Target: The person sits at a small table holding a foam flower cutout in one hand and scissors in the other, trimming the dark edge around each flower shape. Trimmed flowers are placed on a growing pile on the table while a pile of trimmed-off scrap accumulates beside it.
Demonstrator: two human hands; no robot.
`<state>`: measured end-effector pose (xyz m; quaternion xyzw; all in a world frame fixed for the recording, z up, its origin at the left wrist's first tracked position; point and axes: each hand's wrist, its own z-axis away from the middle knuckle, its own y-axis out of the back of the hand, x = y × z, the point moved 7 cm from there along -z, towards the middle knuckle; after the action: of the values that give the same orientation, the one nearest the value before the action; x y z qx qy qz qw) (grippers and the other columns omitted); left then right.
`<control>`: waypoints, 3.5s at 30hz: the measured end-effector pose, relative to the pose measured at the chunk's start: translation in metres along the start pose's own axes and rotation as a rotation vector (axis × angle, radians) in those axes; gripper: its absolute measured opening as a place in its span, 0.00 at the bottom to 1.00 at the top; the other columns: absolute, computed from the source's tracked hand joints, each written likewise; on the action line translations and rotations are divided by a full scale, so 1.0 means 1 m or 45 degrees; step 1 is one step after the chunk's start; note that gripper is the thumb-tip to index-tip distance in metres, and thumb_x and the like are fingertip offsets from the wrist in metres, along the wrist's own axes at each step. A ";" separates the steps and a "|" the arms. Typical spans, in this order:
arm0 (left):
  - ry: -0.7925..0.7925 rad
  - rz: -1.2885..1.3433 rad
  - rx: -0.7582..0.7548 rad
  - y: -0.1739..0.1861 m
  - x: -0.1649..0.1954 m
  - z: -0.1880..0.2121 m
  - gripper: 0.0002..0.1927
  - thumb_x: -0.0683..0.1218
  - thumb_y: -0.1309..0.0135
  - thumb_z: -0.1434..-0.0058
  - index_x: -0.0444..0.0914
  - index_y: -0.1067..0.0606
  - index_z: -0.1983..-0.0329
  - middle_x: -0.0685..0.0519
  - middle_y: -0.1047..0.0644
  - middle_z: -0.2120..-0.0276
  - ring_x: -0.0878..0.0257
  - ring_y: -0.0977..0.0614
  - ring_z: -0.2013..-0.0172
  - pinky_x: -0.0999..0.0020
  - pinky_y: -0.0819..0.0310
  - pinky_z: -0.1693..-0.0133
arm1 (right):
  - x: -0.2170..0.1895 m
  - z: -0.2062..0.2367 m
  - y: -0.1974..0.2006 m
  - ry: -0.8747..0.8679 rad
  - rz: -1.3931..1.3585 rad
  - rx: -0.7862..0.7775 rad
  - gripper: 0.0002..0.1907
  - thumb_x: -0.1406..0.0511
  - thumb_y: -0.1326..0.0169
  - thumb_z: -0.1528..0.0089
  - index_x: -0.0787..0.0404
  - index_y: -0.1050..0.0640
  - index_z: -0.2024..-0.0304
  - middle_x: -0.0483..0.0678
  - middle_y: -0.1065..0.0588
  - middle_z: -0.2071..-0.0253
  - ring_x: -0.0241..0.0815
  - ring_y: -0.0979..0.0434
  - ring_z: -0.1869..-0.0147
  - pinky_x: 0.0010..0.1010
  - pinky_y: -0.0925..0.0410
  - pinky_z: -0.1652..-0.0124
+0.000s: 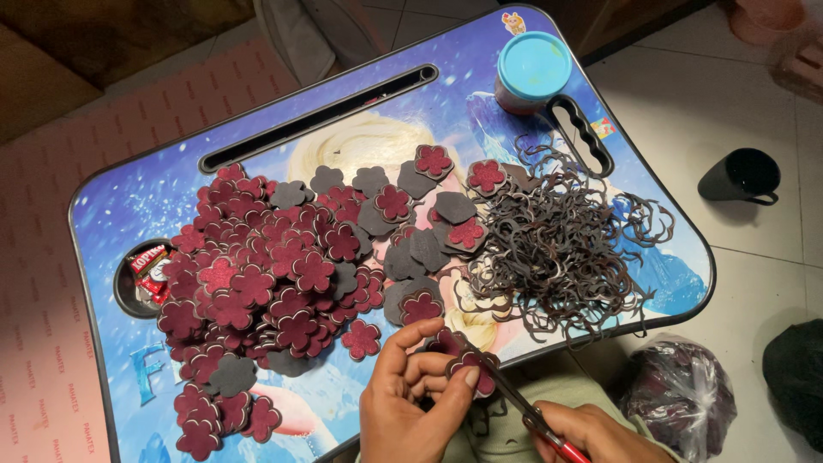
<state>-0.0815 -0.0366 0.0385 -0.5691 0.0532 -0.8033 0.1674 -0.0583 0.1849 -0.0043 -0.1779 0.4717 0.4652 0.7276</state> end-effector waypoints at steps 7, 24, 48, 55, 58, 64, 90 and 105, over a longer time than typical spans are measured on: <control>0.040 0.018 -0.002 -0.005 -0.008 0.001 0.32 0.34 0.37 0.48 0.33 0.30 0.38 0.48 0.16 0.68 0.68 0.15 0.70 0.75 0.20 0.65 | -0.001 -0.006 -0.006 -0.002 -0.134 -0.030 0.13 0.61 0.41 0.38 0.61 0.27 0.57 0.43 0.28 0.68 0.35 0.27 0.66 0.28 0.35 0.64; 0.033 0.072 -0.018 -0.026 -0.034 0.007 0.18 0.33 0.37 0.46 0.31 0.24 0.52 0.49 0.20 0.65 0.70 0.15 0.66 0.78 0.21 0.64 | 0.056 -0.005 -0.031 -0.207 -0.812 0.196 0.37 0.71 0.46 0.39 0.52 0.36 0.27 0.46 0.27 0.58 0.33 0.29 0.61 0.23 0.35 0.61; 0.045 0.134 -0.068 -0.022 -0.033 0.005 0.18 0.32 0.38 0.45 0.30 0.26 0.51 0.48 0.18 0.64 0.70 0.16 0.66 0.78 0.22 0.64 | 0.053 -0.003 -0.022 -0.006 -0.535 0.220 0.40 0.69 0.41 0.41 0.56 0.36 0.27 0.46 0.25 0.58 0.35 0.25 0.61 0.26 0.30 0.58; 0.085 0.042 -0.021 -0.015 -0.027 0.006 0.20 0.32 0.39 0.46 0.31 0.26 0.50 0.48 0.17 0.66 0.70 0.15 0.67 0.77 0.23 0.65 | 0.031 -0.009 -0.015 -0.072 -0.447 0.083 0.22 0.61 0.43 0.40 0.61 0.25 0.45 0.44 0.32 0.69 0.34 0.32 0.66 0.26 0.39 0.64; 0.063 0.041 -0.014 -0.014 -0.024 0.006 0.20 0.32 0.39 0.46 0.31 0.26 0.49 0.48 0.17 0.67 0.70 0.15 0.67 0.77 0.23 0.65 | 0.021 -0.008 -0.011 -0.021 -0.381 0.063 0.16 0.57 0.44 0.40 0.62 0.26 0.58 0.42 0.32 0.70 0.34 0.32 0.66 0.27 0.41 0.66; 0.033 0.072 0.024 -0.011 -0.026 0.004 0.23 0.32 0.39 0.47 0.31 0.27 0.47 0.48 0.17 0.67 0.70 0.16 0.69 0.77 0.23 0.66 | 0.018 -0.005 -0.007 -0.084 -0.237 0.053 0.16 0.54 0.45 0.42 0.60 0.28 0.64 0.42 0.33 0.73 0.34 0.32 0.69 0.27 0.42 0.68; 0.000 -0.031 -0.079 -0.015 -0.012 0.004 0.29 0.33 0.37 0.48 0.32 0.31 0.42 0.48 0.16 0.68 0.70 0.15 0.68 0.76 0.21 0.65 | 0.008 -0.006 -0.016 -0.129 -0.442 0.029 0.30 0.63 0.44 0.39 0.57 0.33 0.34 0.43 0.29 0.63 0.33 0.31 0.62 0.25 0.35 0.61; -0.020 0.002 0.041 -0.002 -0.006 0.003 0.33 0.34 0.37 0.48 0.34 0.32 0.38 0.47 0.15 0.68 0.67 0.14 0.69 0.74 0.19 0.66 | 0.000 -0.005 -0.007 0.099 -0.064 -0.016 0.14 0.59 0.41 0.39 0.61 0.28 0.58 0.44 0.28 0.70 0.38 0.27 0.67 0.30 0.36 0.65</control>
<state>-0.0767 -0.0325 0.0345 -0.5725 0.0396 -0.7995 0.1776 -0.0548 0.1778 -0.0082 -0.2121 0.4921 0.4425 0.7190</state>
